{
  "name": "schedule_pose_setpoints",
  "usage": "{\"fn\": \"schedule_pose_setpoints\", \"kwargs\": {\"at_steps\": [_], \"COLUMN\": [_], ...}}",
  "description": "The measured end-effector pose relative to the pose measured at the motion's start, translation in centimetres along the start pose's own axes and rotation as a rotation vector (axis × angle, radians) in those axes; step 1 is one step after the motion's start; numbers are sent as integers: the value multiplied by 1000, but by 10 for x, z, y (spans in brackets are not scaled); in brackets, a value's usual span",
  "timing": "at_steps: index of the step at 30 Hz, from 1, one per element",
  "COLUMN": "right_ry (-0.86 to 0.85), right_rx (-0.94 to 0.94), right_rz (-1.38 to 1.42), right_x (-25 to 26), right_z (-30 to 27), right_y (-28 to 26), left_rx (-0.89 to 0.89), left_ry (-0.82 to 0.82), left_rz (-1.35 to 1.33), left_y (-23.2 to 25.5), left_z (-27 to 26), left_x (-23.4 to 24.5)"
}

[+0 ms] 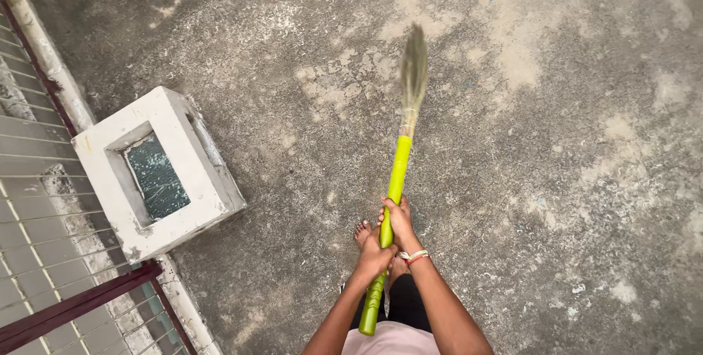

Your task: The person sweeps a concrete balcony using a broom, moving dust and debris along the floor and toward the edges.

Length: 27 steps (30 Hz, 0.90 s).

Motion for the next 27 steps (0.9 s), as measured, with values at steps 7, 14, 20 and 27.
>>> {"fn": "schedule_pose_setpoints", "kwargs": {"at_steps": [7, 14, 20, 27], "right_ry": [389, 336, 1, -56], "right_rx": [-120, -403, -314, -130], "right_rz": [266, 54, -62, 113], "right_x": [119, 94, -16, 9], "right_z": [-72, -101, -46, -50], "right_y": [46, 129, 119, 89], "left_rx": [224, 436, 284, 165], "left_ry": [-381, -252, 118, 90], "left_rz": [361, 238, 112, 295], "left_y": [-82, -164, -92, -22], "left_z": [-34, -74, -42, -75], "left_x": [-59, -8, 62, 21]}}
Point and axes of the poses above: each hand's wrist, its own z-axis towards the middle knuckle, its own x-axis out of the back of the hand, y = z × x, the point moved 10 cm from there along z, towards the middle knuckle, and after that the axes turned 5 degrees about y, right-handed, at the moved point
